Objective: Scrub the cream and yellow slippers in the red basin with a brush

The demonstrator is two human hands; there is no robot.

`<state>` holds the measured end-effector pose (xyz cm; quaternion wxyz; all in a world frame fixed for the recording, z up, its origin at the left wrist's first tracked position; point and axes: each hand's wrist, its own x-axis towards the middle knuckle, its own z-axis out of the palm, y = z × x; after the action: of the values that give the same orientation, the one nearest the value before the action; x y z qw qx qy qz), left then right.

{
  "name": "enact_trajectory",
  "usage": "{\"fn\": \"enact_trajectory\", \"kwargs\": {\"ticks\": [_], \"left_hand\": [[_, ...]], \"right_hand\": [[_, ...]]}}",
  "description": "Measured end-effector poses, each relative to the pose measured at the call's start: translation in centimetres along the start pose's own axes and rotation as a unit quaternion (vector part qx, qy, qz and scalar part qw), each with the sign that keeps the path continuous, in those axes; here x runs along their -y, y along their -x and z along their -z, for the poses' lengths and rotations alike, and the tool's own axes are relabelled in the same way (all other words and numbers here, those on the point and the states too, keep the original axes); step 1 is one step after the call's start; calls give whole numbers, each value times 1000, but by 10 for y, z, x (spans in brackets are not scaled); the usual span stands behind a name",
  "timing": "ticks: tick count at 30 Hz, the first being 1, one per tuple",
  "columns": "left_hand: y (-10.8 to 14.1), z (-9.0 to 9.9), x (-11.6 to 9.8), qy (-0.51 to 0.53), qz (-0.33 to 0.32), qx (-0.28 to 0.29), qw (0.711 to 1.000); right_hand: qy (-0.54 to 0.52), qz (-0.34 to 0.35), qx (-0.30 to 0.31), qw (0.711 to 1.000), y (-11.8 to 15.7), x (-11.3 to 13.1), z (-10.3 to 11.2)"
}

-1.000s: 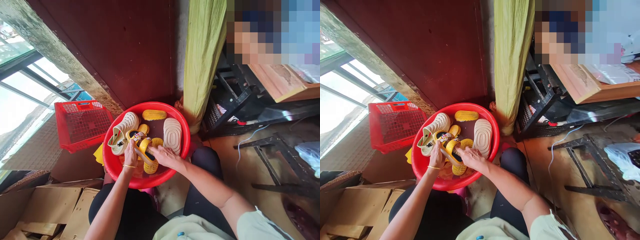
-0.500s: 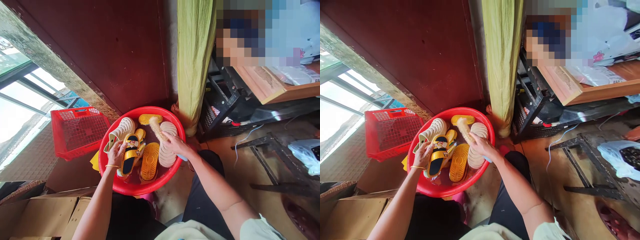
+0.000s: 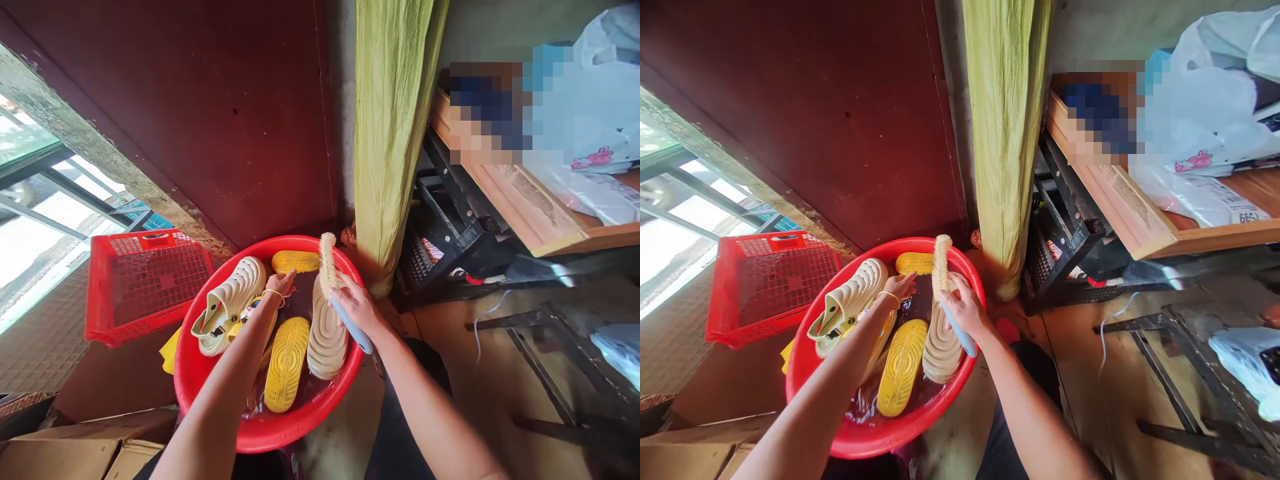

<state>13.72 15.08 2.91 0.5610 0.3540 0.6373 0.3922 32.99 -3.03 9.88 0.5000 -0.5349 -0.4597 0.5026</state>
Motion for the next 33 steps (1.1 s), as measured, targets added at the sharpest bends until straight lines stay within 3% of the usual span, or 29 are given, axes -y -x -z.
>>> {"fn": "enact_trajectory", "kwargs": {"ticks": [3, 6, 10, 14, 19, 22, 26, 30, 33], "left_hand": [[-26, -35, 15, 49, 78, -46, 995], [-48, -54, 22, 116, 116, -71, 984], [-62, -65, 21, 169, 135, -89, 972], [-55, -61, 16, 186, 141, -73, 970], [-25, -33, -6, 182, 116, -60, 975], [2, -4, -25, 177, 69, -48, 981], [50, 45, -41, 126, -35, 13, 991], [101, 87, -30, 0, -135, 38, 990], [129, 107, -8, -120, -212, 13, 970]], "right_hand": [[-3, -17, 4, 1000, -3, -3, 4], [-17, -23, 29, 999, -6, -8, 6], [-18, -41, 42, 998, -11, -12, 5], [-11, -32, 39, 999, -14, -11, 4], [3, -25, 54, 998, -15, -13, 1], [4, -33, 43, 999, -16, -17, -3], [-8, -24, 40, 999, -16, -25, -16], [-12, 0, 37, 999, -11, -34, -41], [10, 37, 43, 998, -6, -41, -62]]}}
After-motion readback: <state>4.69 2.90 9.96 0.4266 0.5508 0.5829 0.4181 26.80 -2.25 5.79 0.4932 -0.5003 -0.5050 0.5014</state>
